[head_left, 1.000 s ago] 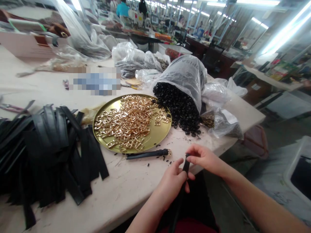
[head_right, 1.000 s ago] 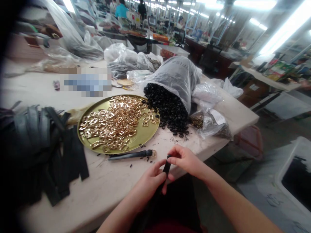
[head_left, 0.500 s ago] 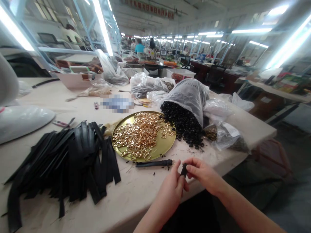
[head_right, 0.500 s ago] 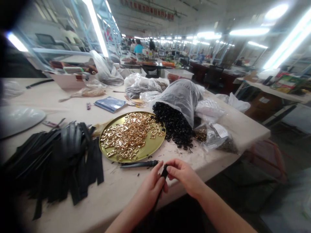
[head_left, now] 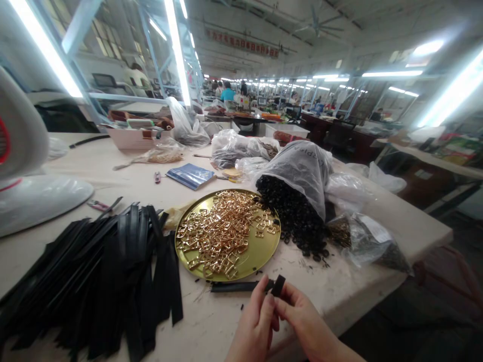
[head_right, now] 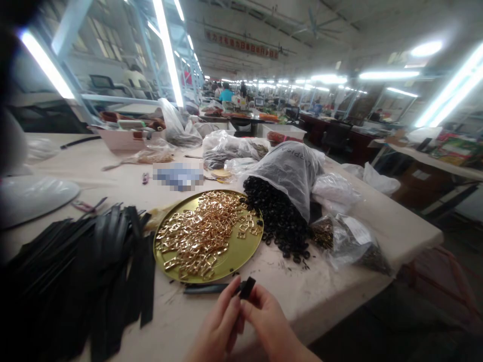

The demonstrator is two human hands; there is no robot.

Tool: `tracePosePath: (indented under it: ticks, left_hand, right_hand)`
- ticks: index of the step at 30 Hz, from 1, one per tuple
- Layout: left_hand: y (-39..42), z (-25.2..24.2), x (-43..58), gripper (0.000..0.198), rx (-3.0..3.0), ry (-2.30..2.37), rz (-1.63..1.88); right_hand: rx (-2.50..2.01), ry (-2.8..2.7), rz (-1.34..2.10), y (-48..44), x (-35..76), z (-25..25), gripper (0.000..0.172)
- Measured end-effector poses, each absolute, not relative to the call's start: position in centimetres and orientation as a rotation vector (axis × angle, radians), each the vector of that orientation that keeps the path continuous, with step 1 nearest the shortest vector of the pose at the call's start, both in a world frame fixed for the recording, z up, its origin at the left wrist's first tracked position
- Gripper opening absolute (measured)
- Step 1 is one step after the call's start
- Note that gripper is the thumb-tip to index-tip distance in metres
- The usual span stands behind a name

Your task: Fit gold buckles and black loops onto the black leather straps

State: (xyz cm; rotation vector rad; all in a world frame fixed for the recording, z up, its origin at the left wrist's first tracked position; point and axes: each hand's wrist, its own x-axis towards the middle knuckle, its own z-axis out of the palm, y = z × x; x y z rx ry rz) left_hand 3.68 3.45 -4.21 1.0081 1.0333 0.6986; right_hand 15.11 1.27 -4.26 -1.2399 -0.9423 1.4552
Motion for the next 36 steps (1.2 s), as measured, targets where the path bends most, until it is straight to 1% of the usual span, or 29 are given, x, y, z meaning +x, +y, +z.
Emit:
tracePosePath:
  ticks: [2, 3, 5, 7, 8, 10, 13, 16, 20, 25, 28, 29, 31, 33, 36]
  left_hand:
    - [4.6, -4.1, 3.1, 0.056, 0.987, 1.019, 0.742]
    - [5.2, -4.1, 2.7, 0.049, 0.967, 1.015, 0.775]
    - [6.4, -4.2, 2.0, 0.037, 0.893, 1.04, 0.84]
    - [7.2, -4.4, 1.7, 0.031, 0.783, 1.077, 0.882]
    - [7.4, -4.4, 1.7, 0.03, 0.726, 1.089, 0.902]
    - [7.6, -4.6, 1.8, 0.03, 0.638, 1.092, 0.919]
    - [7.5, -4.5, 2.1, 0.029, 0.597, 1.072, 0.902]
    - [7.2, -4.3, 2.1, 0.027, 0.671, 1.066, 0.867]
    - [6.7, -4.0, 1.9, 0.03, 0.811, 1.081, 0.833]
    - [6.5, -3.5, 2.8, 0.033, 0.86, 1.036, 0.926]
    - [6.1, -2.9, 3.7, 0.032, 0.87, 1.005, 0.962]
    - [5.9, -2.8, 3.9, 0.032, 0.87, 0.991, 0.958]
    - [5.3, -2.7, 4.1, 0.033, 0.861, 0.97, 0.936]
    - [4.8, -2.8, 3.9, 0.033, 0.86, 0.967, 0.905]
    - [4.2, -2.9, 3.3, 0.031, 0.889, 0.982, 0.836]
  right_hand:
    - [-1.207, -1.178, 1.443, 2.4, 15.4, -3.9, 0.026]
    - [-1.242, -1.327, 1.357, 3.4, 16.0, -3.6, 0.026]
    - [-1.457, -1.604, 1.015, 6.4, 18.0, -2.8, 0.026]
    - [-1.873, -1.767, 0.498, 10.4, 20.0, -2.3, 0.023]
    - [-1.948, -1.781, 0.421, 12.4, 20.8, -2.3, 0.021]
    - [-2.028, -1.816, 0.377, 16.1, 21.5, -2.6, 0.016]
    - [-2.105, -1.84, 0.403, 19.3, 20.8, -3.7, 0.01]
    - [-2.122, -1.826, 0.46, 20.1, 19.9, -4.2, 0.013]
    - [-2.01, -1.742, 0.562, 19.1, 20.6, -2.9, 0.013]
    - [-1.758, -1.586, 0.811, 14.2, 20.5, -0.6, 0.027]
    - [-1.564, -1.426, 1.046, 9.5, 18.3, -0.5, 0.026]
    - [-1.432, -1.263, 1.184, 7.9, 17.5, -0.7, 0.025]
    - [-1.222, -0.995, 1.356, 5.3, 16.1, -1.2, 0.022]
    - [-1.126, -0.871, 1.393, 3.5, 15.2, -1.6, 0.02]
    - [-1.133, -0.94, 1.356, 2.4, 15.2, -1.6, 0.019]
